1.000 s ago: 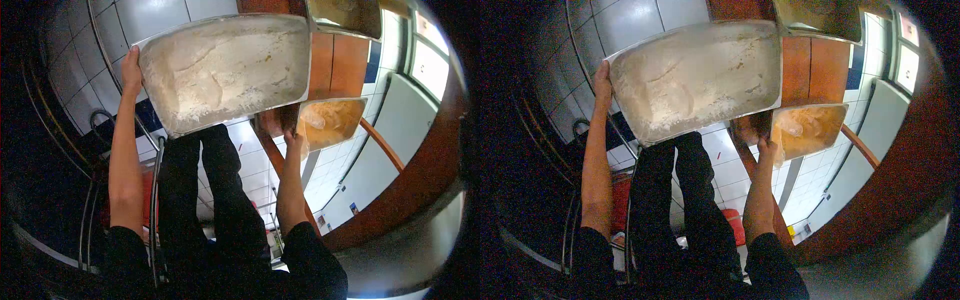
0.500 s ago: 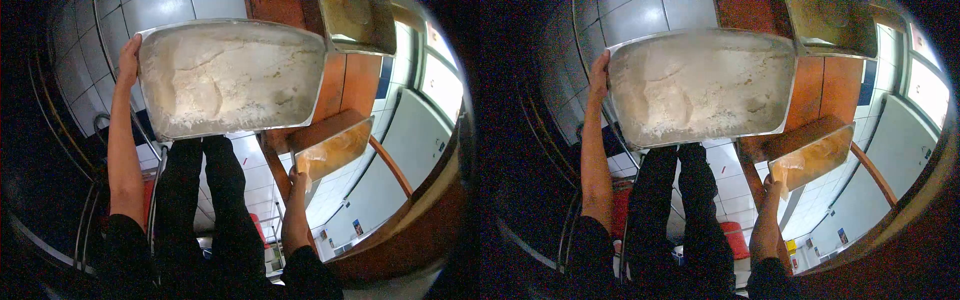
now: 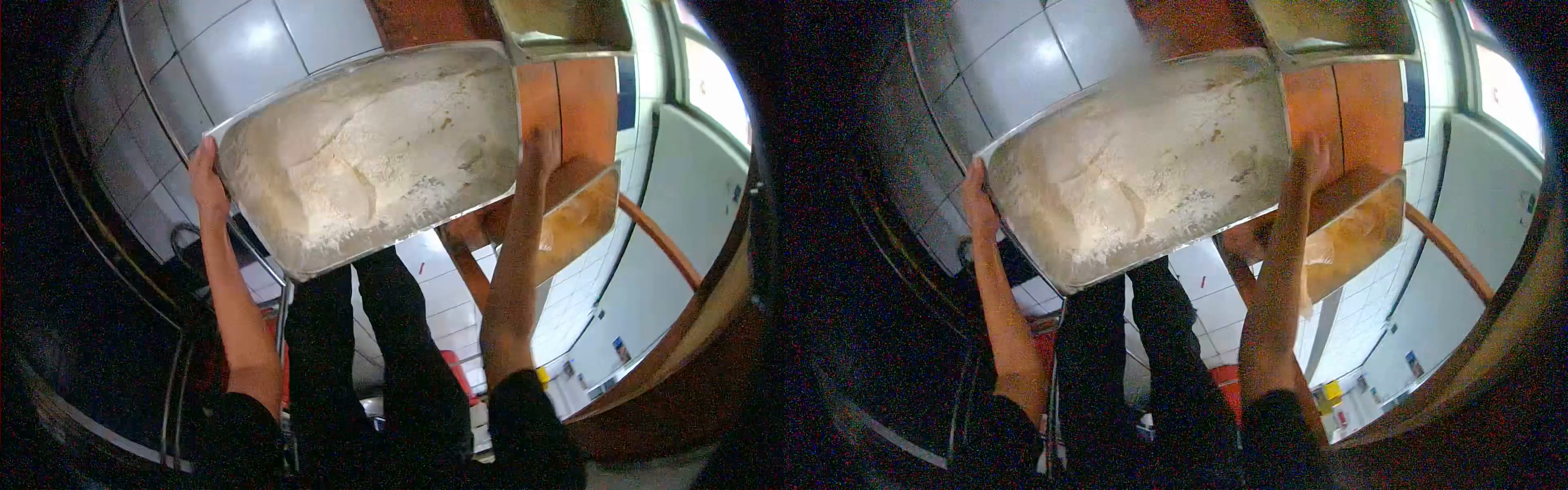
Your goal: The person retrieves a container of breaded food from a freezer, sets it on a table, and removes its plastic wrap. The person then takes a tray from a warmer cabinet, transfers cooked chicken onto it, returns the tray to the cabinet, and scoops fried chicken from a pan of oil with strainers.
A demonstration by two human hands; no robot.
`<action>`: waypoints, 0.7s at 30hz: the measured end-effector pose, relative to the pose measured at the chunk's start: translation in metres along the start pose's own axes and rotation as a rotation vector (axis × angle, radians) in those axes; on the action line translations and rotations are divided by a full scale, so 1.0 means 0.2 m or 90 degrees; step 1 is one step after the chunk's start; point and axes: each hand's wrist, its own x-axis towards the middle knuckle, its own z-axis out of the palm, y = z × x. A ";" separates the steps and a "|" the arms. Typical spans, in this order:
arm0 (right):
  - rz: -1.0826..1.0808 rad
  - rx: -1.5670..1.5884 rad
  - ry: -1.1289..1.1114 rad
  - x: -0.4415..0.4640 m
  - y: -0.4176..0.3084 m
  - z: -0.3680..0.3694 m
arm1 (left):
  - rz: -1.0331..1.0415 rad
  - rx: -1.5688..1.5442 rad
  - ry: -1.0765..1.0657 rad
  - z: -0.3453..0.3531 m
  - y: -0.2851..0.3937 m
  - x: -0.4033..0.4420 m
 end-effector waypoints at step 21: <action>0.018 -0.297 -0.251 0.40 -0.02 0.04 | 0.014 -0.039 -0.019 0.16 -0.07 0.09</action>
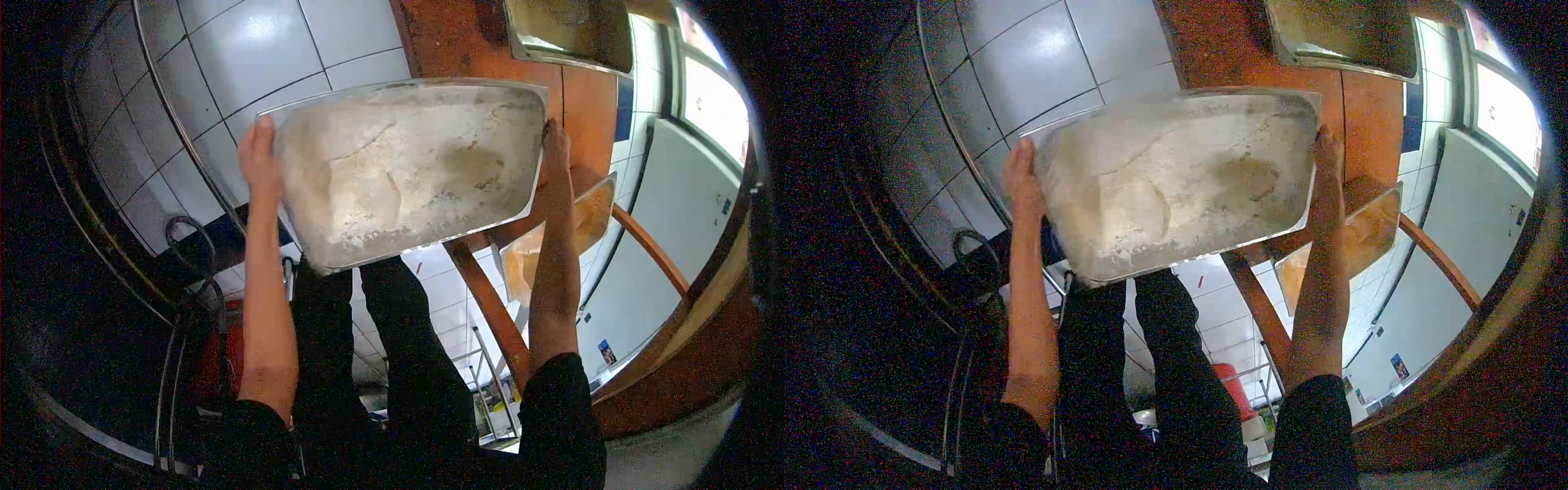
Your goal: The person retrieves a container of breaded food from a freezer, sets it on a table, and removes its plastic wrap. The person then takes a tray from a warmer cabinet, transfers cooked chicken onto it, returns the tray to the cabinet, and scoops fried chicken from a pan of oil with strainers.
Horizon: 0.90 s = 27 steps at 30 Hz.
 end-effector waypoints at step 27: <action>-0.037 -0.315 0.549 -2.96 -2.47 -1.92 | 0.283 0.058 -0.342 1.66 2.28 -1.74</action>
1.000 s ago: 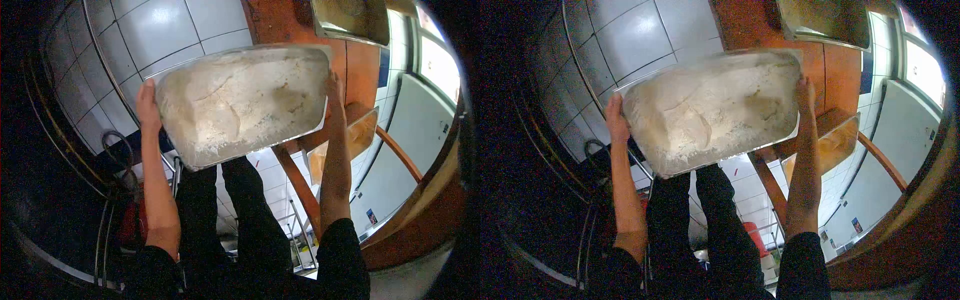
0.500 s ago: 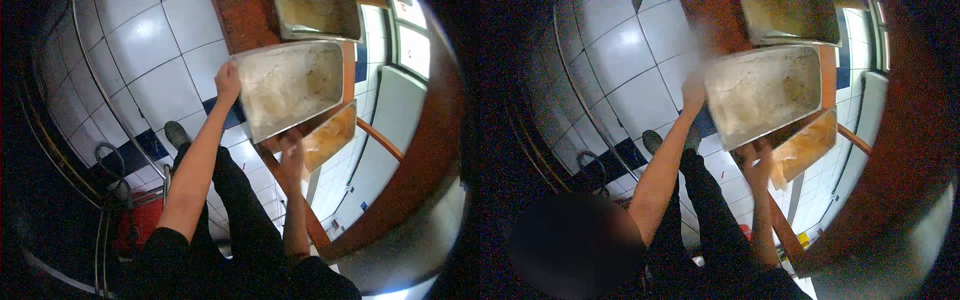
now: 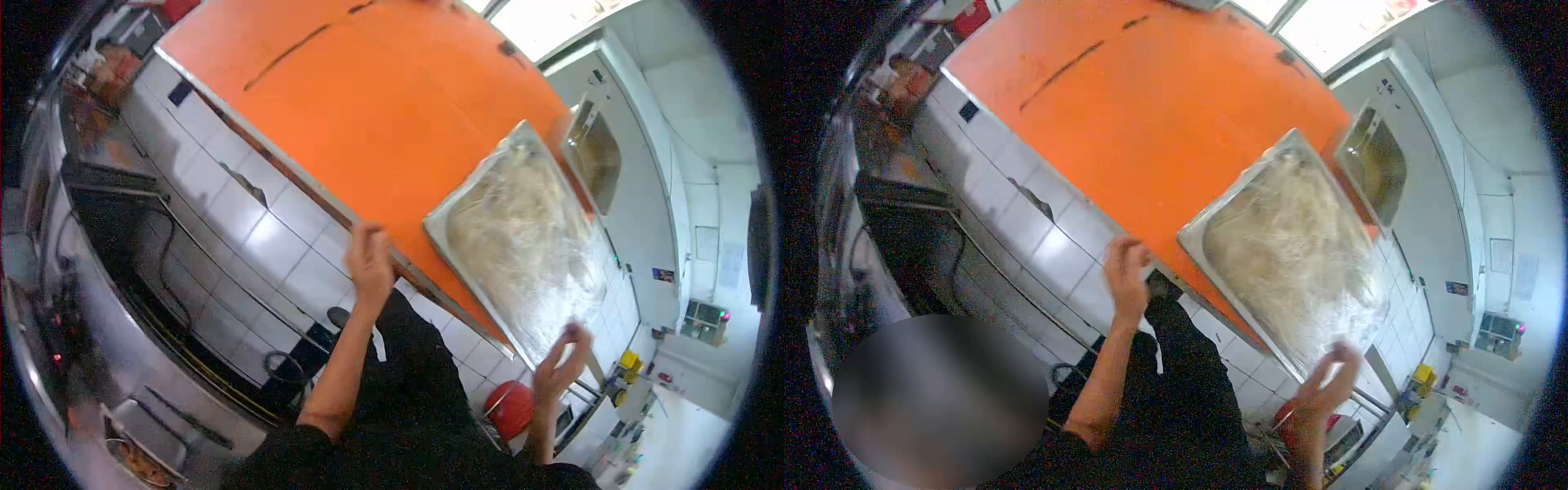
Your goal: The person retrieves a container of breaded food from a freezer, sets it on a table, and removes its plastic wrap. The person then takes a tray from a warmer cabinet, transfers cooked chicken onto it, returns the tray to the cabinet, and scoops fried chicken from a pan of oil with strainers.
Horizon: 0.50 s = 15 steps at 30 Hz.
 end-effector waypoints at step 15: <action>0.579 -0.063 -0.250 -0.27 1.35 0.11 | -0.013 0.360 -0.490 0.46 0.25 0.53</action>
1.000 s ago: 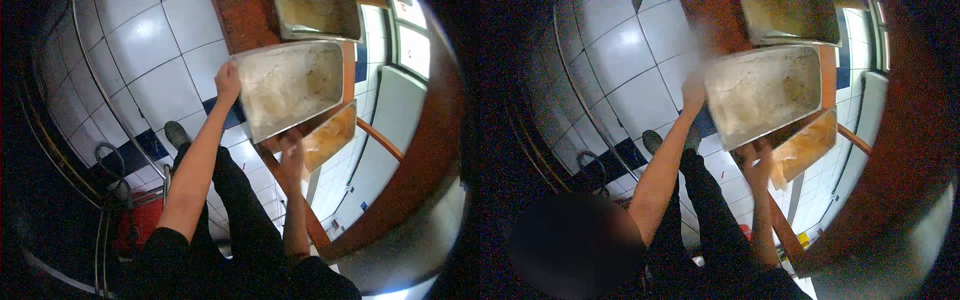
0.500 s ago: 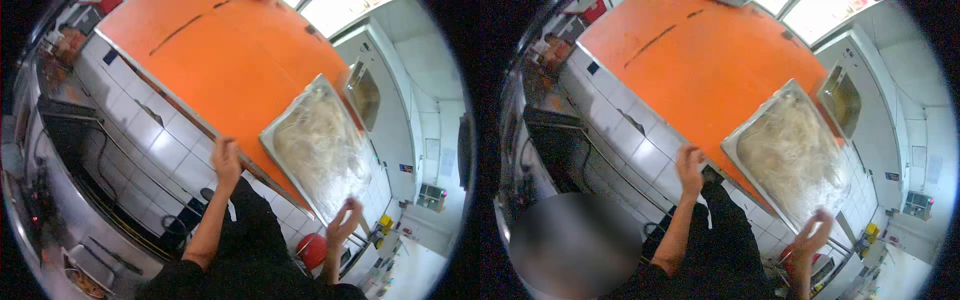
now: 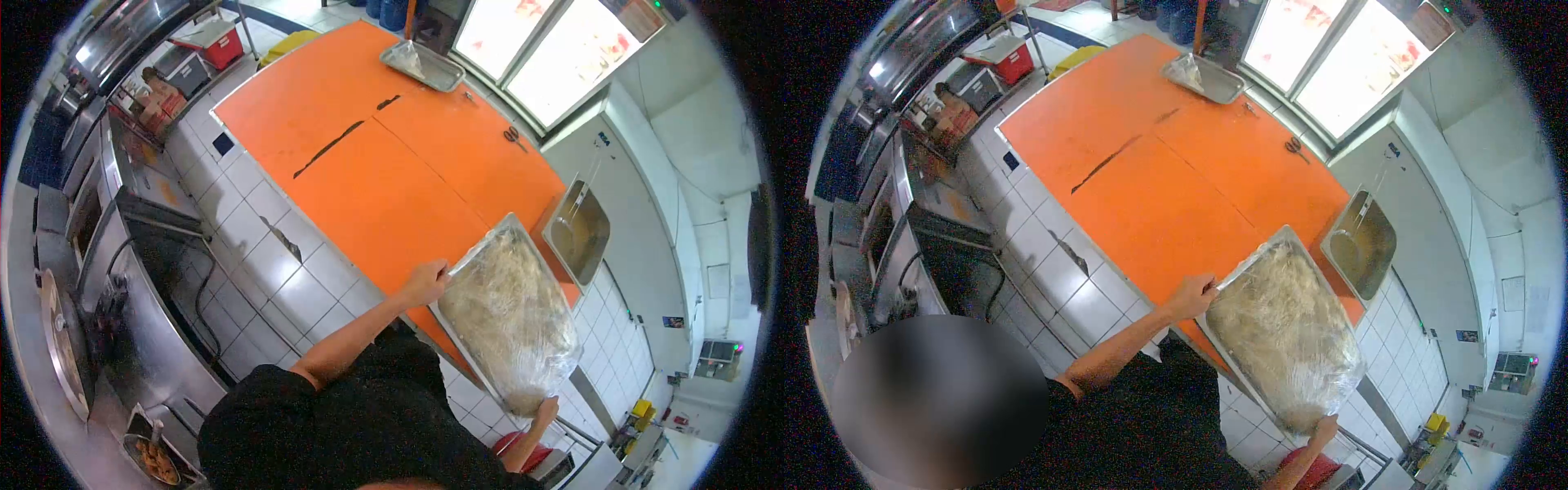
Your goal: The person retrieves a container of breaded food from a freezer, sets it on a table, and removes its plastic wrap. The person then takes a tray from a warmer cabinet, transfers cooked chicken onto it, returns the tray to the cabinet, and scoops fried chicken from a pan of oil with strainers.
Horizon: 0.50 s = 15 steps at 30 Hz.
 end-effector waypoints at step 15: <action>-0.196 0.038 -0.010 -0.93 -1.15 0.50 | -0.099 0.050 0.021 -1.45 -0.58 0.17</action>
